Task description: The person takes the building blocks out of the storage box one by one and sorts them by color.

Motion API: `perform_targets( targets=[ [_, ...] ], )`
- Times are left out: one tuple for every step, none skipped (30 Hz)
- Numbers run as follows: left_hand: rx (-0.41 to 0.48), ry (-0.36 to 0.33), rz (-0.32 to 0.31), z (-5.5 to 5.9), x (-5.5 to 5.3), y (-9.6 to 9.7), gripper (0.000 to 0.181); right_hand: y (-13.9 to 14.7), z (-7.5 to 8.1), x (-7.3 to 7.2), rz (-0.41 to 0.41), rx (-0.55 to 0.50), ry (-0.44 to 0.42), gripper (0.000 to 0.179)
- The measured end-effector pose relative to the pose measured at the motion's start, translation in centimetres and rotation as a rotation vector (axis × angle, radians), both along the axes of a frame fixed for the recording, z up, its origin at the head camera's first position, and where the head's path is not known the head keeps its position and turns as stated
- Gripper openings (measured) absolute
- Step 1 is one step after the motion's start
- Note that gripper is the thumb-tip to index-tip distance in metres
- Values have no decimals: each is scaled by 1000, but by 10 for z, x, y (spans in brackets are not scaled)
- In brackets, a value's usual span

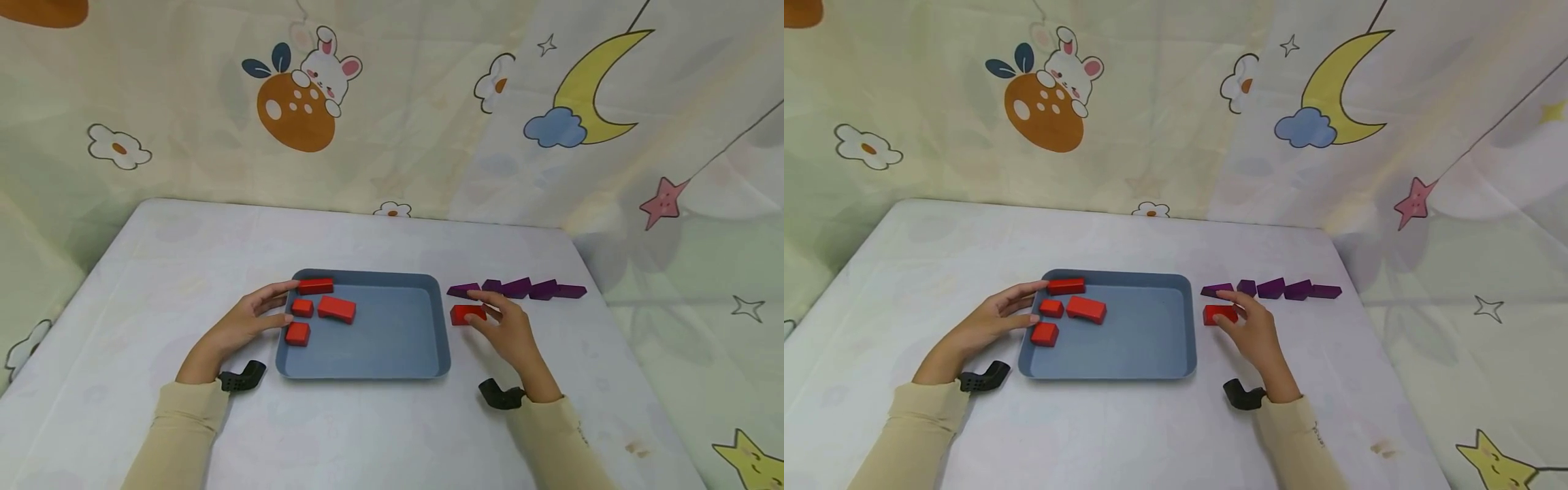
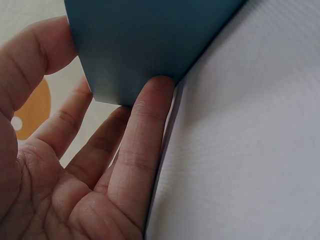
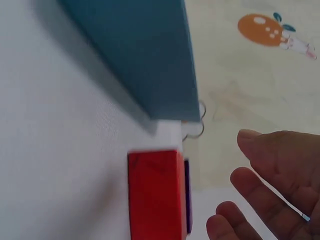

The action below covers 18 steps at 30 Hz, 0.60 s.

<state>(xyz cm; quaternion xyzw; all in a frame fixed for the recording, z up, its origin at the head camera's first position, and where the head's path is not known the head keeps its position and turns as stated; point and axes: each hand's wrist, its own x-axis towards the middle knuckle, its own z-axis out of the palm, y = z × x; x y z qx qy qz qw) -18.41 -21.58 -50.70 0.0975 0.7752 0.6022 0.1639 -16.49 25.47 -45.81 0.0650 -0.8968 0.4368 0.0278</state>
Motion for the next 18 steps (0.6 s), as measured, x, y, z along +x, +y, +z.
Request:
perform_targets(
  targets=[
    [-2, 0, -1, 0, 0, 0, 70, -5, 0, 0, 2, -12, 8, 45],
    [-2, 1, -2, 0, 0, 0, 70, -10, 1, 0, 8, -24, 15, 45],
    [-2, 1, -2, 0, 0, 0, 70, -15, 1, 0, 16, -40, 19, 45],
    [-2, 0, -3, 0, 0, -1, 70, -20, 2, 0, 25, -56, 23, 44],
    [-3, 1, -3, 0, 0, -1, 70, -25, 2, 0, 35, -72, 27, 44],
    [-7, 3, -4, 0, 0, -1, 70, -30, 2, 0, 48, -90, 27, 44],
    [-10, 4, -4, 0, 0, -1, 70, -36, 2, 0, 60, -106, 27, 44],
    [-10, 6, -5, 0, 0, -1, 70, -41, 2, 0, 76, -130, 24, 44],
    [-10, 7, -7, 0, 0, -2, 70, -45, 1, -1, 89, -156, 23, 44],
    [-11, 7, -8, 0, 0, -2, 69, -50, 1, -1, 105, -183, 20, 44],
    [-11, 8, -9, 0, 0, -2, 69, -55, 0, -2, 121, -209, 17, 43],
    [-11, 9, -8, 0, 0, -2, 69, -60, -1, -2, 137, -232, 12, 44],
    [-7, 5, -7, 0, 0, -1, 69, -64, -1, -2, 148, -249, 6, 44],
    [-5, 5, -6, 0, -1, -1, 69, -68, -2, -3, 163, -268, -1, 44],
    [-4, 2, -3, 0, -1, -1, 69, -73, -2, -3, 175, -283, -8, 44],
    [-4, 0, -1, 0, -1, 0, 69, -78, -2, -3, 186, -295, -15, 44],
    [-1, -3, 1, 0, -1, 0, 69, -82, -2, -2, 196, -300, -23, 44],
    [1, -5, 3, 0, -2, 1, 70, -87, -2, -2, 206, -309, -32, 45]
  ],
)
